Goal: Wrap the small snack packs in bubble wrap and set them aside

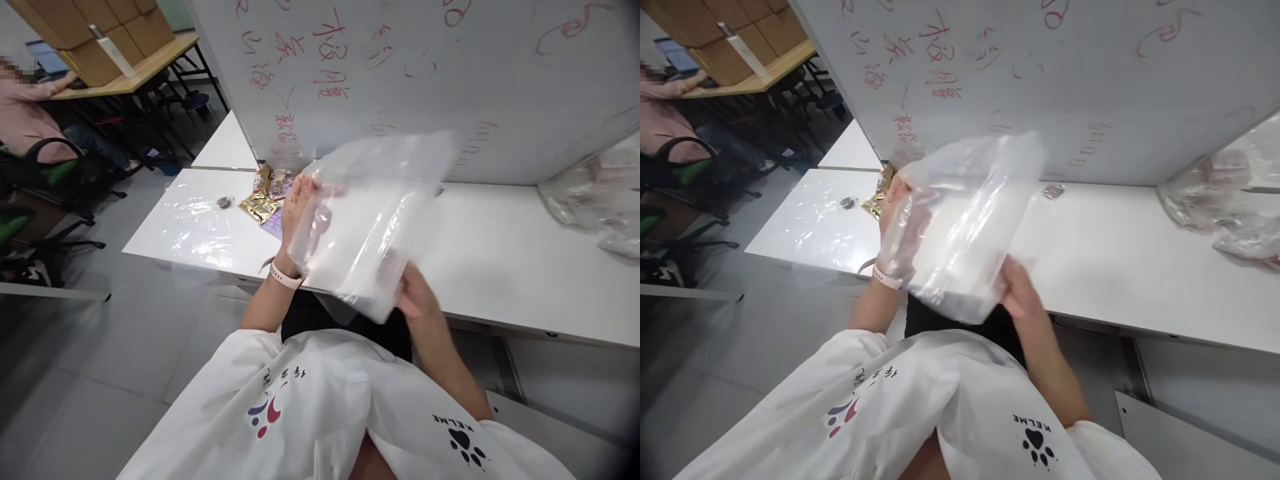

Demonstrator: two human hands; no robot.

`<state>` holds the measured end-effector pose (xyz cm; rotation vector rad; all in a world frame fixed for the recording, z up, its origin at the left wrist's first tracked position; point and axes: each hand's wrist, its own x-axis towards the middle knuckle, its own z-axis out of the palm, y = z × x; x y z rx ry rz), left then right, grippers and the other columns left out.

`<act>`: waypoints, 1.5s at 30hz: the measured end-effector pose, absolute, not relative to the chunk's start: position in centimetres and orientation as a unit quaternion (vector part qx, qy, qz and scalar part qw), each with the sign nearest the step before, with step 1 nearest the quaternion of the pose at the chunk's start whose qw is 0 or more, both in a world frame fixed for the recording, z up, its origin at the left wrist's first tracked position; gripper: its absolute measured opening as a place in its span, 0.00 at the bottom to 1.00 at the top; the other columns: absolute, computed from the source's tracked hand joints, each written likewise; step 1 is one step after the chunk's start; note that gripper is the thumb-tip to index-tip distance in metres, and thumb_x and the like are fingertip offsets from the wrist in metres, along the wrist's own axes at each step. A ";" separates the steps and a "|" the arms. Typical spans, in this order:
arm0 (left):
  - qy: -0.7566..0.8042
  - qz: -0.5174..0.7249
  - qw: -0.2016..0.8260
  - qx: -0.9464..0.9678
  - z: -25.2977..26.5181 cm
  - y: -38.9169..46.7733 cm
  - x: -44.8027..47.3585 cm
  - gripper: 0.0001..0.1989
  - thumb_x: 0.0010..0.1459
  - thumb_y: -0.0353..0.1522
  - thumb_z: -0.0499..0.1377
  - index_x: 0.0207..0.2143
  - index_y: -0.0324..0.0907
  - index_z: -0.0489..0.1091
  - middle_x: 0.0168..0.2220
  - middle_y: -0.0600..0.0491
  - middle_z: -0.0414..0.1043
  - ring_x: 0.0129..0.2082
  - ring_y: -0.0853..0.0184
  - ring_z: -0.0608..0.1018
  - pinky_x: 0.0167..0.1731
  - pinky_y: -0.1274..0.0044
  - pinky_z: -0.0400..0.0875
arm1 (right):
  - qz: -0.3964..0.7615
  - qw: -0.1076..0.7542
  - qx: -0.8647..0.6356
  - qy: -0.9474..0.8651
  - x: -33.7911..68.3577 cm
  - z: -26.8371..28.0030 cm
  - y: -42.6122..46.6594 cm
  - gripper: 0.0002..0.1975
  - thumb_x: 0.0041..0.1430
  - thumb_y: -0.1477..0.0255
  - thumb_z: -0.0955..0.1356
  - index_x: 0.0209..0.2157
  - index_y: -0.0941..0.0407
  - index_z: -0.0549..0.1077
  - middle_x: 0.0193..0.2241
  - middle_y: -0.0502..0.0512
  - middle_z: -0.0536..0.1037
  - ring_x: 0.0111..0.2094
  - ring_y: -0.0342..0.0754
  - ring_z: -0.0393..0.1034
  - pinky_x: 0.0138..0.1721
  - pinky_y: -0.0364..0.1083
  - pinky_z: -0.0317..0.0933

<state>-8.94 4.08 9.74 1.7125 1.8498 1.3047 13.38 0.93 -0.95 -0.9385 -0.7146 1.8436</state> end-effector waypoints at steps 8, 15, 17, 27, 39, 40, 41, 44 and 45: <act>0.724 0.282 0.241 0.581 -2.3 3.0 -11.2 0.10 0.61 0.33 0.57 0.25 0.44 0.71 0.21 0.56 0.74 0.25 0.67 0.74 0.30 0.76 0.67 | 0.337 0.344 -0.760 -0.436 25.8 -4.9 3.9 0.23 0.48 0.55 0.73 0.39 0.57 0.77 0.28 0.53 0.74 0.27 0.46 0.66 0.31 0.49 0.66; 0.745 0.200 0.033 0.635 -2.6 3.4 -11.5 0.21 0.63 0.39 0.57 0.56 0.44 0.66 0.59 0.41 0.68 0.60 0.50 0.68 0.55 0.60 0.64 | 0.012 0.245 -0.673 -0.698 20.8 -3.7 4.3 0.30 0.66 0.56 0.60 0.64 0.55 0.62 0.65 0.66 0.60 0.66 0.66 0.51 0.61 0.66 0.50; 0.765 0.191 -0.026 0.615 -2.4 4.3 -13.4 0.30 0.62 0.42 0.58 0.63 0.42 0.60 0.69 0.38 0.51 0.70 0.43 0.50 0.64 0.51 0.49 | 0.062 0.200 -0.603 -0.770 18.8 -4.8 4.3 0.29 0.68 0.54 0.56 0.64 0.51 0.63 0.68 0.61 0.57 0.69 0.63 0.46 0.64 0.65 0.48; 0.849 0.138 0.021 0.509 -2.1 7.5 -24.6 0.45 0.60 0.49 0.56 0.72 0.40 0.41 0.73 0.37 0.29 0.72 0.43 0.33 0.65 0.46 0.37 | 0.076 0.123 -0.564 -0.813 17.1 -8.0 4.4 0.30 0.70 0.53 0.51 0.67 0.50 0.60 0.71 0.57 0.50 0.71 0.58 0.42 0.67 0.64 0.44; 0.870 0.151 0.044 0.468 -4.3 12.3 -25.0 0.33 0.60 0.45 0.54 0.64 0.37 0.59 0.69 0.35 0.50 0.69 0.36 0.47 0.62 0.43 0.46 | 0.081 0.128 -0.571 -0.807 17.0 -7.8 4.3 0.30 0.70 0.53 0.52 0.66 0.50 0.62 0.70 0.57 0.52 0.71 0.58 0.43 0.67 0.64 0.44; 0.861 0.152 0.033 0.484 -4.3 12.1 -25.3 0.27 0.62 0.41 0.53 0.60 0.38 0.63 0.66 0.35 0.56 0.68 0.38 0.52 0.61 0.45 0.51 | 0.081 0.129 -0.571 -0.807 17.0 -7.8 4.4 0.30 0.70 0.53 0.53 0.66 0.50 0.62 0.70 0.57 0.52 0.71 0.58 0.43 0.67 0.64 0.44; 0.851 0.151 0.024 0.503 -4.2 11.9 -25.6 0.23 0.63 0.38 0.51 0.57 0.38 0.66 0.63 0.35 0.60 0.66 0.40 0.56 0.60 0.48 0.56 | 0.082 0.131 -0.571 -0.806 17.0 -7.8 4.4 0.30 0.70 0.53 0.53 0.66 0.50 0.62 0.70 0.58 0.52 0.71 0.58 0.43 0.67 0.64 0.44; 0.834 0.141 0.017 0.533 -3.6 10.9 -27.3 0.18 0.64 0.31 0.47 0.52 0.40 0.68 0.56 0.37 0.68 0.60 0.46 0.66 0.55 0.56 0.65 | 0.084 0.137 -0.569 -0.807 17.0 -7.9 4.4 0.30 0.70 0.53 0.53 0.65 0.50 0.62 0.70 0.58 0.52 0.71 0.58 0.44 0.67 0.64 0.44; 0.834 0.141 0.016 0.534 -3.5 10.6 -27.9 0.17 0.64 0.30 0.47 0.51 0.40 0.68 0.55 0.38 0.69 0.57 0.48 0.68 0.54 0.58 0.66 | 0.084 0.139 -0.568 -0.807 17.0 -7.9 4.4 0.30 0.70 0.53 0.53 0.65 0.50 0.62 0.70 0.58 0.53 0.71 0.58 0.44 0.67 0.64 0.44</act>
